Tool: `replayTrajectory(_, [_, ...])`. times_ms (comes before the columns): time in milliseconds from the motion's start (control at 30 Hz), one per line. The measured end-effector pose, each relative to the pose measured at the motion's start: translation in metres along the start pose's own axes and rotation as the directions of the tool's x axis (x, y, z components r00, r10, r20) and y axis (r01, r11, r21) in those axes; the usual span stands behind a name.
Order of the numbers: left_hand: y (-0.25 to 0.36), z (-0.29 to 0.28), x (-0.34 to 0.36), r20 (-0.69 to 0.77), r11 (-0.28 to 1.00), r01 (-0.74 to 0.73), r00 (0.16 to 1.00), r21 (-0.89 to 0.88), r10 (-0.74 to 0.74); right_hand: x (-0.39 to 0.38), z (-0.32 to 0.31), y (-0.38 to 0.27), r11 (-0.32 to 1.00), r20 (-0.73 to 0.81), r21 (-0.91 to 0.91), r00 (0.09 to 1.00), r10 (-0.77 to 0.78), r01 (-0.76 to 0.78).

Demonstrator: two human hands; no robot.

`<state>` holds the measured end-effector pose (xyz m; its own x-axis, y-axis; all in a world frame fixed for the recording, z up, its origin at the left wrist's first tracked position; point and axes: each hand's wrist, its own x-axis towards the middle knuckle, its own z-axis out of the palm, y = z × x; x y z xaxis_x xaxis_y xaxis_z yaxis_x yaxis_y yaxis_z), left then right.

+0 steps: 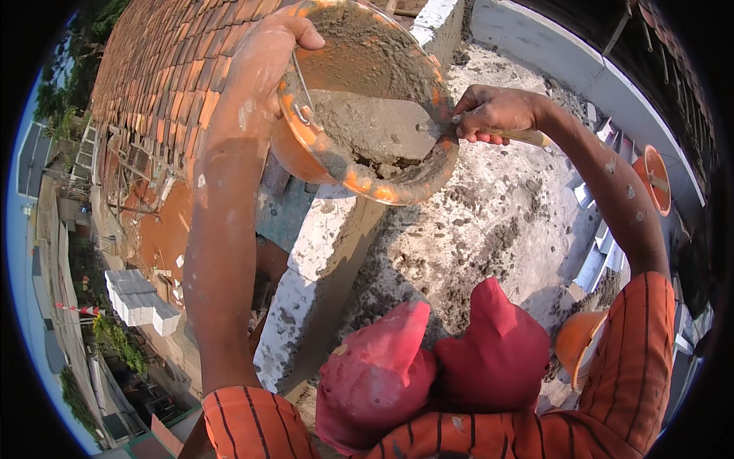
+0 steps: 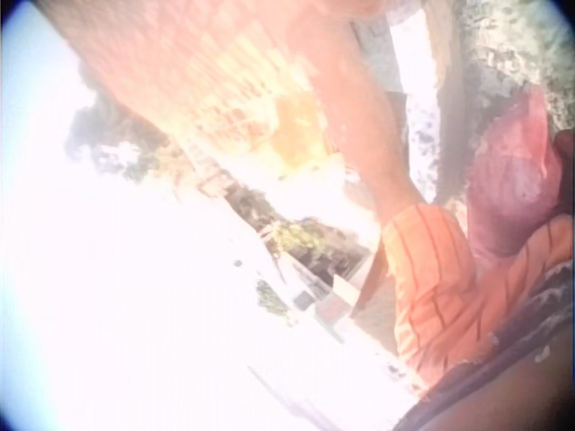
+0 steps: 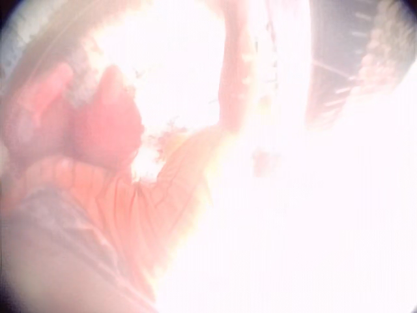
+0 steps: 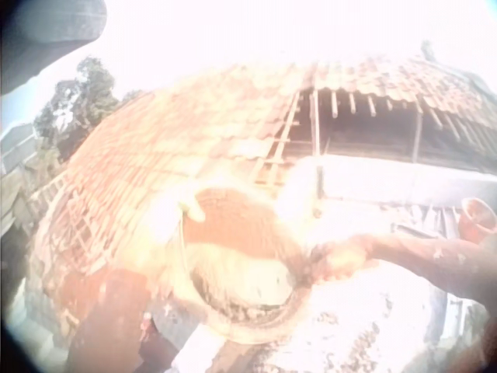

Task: The person scoops cement from a bucket and applies it to a low wall on a rooftop using a trowel. They smooth the surface with a wooden float and later receive a power tool from another worker.

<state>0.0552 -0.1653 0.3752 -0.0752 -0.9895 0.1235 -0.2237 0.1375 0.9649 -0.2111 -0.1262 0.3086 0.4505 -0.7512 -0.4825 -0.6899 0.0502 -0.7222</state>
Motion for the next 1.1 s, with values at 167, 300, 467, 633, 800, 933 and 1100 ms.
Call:
replayTrajectory(167, [0.001,-0.026,0.023,0.188,0.984,0.131,0.976,-0.121,-0.107,-0.002,0.006,-0.016,0.990,-0.199,-0.016,0.969,-0.144,0.143])
replayTrajectory(300, [-0.003,-0.031,0.034,0.273,0.963,0.183,0.954,-0.198,-0.125,-0.050,0.006,0.004,0.967,-0.298,0.221,0.953,-0.061,0.131])
replayTrajectory(467, [-0.010,-0.067,0.038,0.209,0.931,0.309,0.940,-0.194,-0.268,-0.099,0.020,0.100,0.664,-0.321,0.684,0.942,-0.098,0.302])
replayTrajectory(633, [-0.012,-0.080,0.027,0.131,0.952,0.288,0.952,-0.098,-0.275,-0.147,0.058,0.192,0.363,-0.549,0.805,0.821,0.155,0.469])
replayTrajectory(800, [-0.025,-0.104,0.028,0.024,0.960,0.276,0.961,-0.051,-0.275,-0.162,0.066,0.234,0.496,-0.762,0.637,0.385,0.521,0.590])
replayTrajectory(933, [-0.021,-0.104,0.021,-0.002,0.950,0.305,0.952,-0.062,-0.306,-0.131,0.054,0.262,0.816,-0.842,0.474,-0.100,0.530,0.329])
replayTrajectory(1100, [-0.008,-0.067,0.016,0.057,0.960,0.269,0.963,-0.077,-0.265,0.008,0.101,0.261,0.880,-0.810,0.476,-0.391,0.438,0.000])
